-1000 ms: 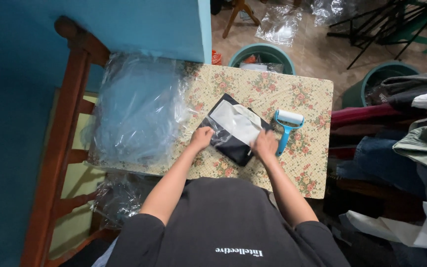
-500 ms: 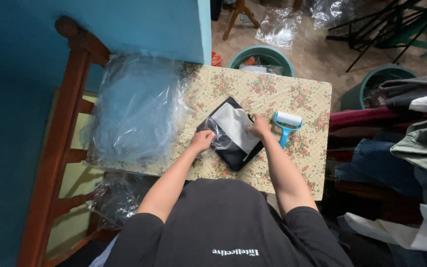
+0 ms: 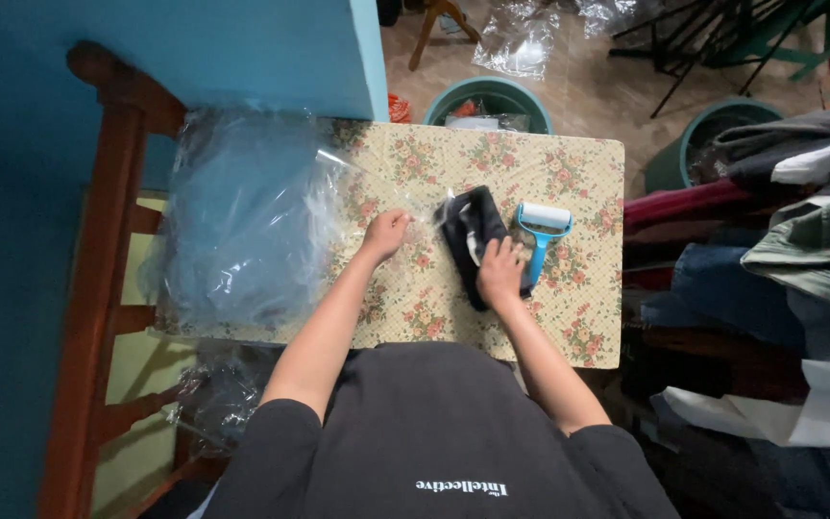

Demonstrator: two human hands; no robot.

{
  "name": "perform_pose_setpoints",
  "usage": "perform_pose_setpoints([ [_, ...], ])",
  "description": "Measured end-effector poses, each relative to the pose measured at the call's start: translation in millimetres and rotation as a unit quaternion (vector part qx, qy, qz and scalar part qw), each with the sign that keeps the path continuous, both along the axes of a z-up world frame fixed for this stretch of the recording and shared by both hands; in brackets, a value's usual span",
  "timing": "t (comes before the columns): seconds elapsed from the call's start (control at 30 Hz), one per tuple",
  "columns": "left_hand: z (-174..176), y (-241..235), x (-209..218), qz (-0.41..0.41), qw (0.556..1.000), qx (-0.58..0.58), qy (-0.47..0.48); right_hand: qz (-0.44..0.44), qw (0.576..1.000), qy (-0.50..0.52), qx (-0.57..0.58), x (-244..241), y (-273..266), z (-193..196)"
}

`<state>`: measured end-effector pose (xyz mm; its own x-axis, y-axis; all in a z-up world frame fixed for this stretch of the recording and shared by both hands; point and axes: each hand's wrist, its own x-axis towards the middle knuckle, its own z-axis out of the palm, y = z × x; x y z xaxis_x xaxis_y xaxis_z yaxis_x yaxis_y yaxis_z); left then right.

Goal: The person folds a black garment on a floral-patterned table, uses a blue lint roller to remove lint, then places the folded garment into a clear plastic bag and seals it. The person then moves the packaged garment to a nearby chair.

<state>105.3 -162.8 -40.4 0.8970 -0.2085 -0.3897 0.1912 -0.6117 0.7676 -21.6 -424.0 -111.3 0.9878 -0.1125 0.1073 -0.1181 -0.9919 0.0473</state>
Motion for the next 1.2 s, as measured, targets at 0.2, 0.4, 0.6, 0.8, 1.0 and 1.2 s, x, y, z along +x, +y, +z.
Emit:
perform_pose_setpoints([
  [0.2, 69, -36, -17, -0.129, 0.989, -0.065, 0.016, -0.054, 0.979, 0.17, 0.097, -6, 26, 29],
  [0.4, 125, -41, -45, -0.166, 0.929, -0.172, 0.282, -0.054, 0.977, 0.18, 0.097, 22, 11, 25],
  [0.6, 6, -53, 17, -0.243, 0.934, 0.245, -0.091, -0.092, 0.96, 0.227, 0.133, 34, -32, 10],
  [0.8, 129, -85, 10, -0.264, 0.916, 0.047, -0.299, -0.102, 0.94, 0.176, 0.274, 17, -42, 39],
  [1.0, 49, -87, -6, -0.327, 0.901, 0.118, -0.261, -0.259, 0.842, -0.022, 0.473, 5, -91, 42],
  [1.2, -1, -92, -11, -0.308, 0.935, 0.11, -0.134, -0.151, 0.782, -0.1, 0.596, 11, -87, 144],
])
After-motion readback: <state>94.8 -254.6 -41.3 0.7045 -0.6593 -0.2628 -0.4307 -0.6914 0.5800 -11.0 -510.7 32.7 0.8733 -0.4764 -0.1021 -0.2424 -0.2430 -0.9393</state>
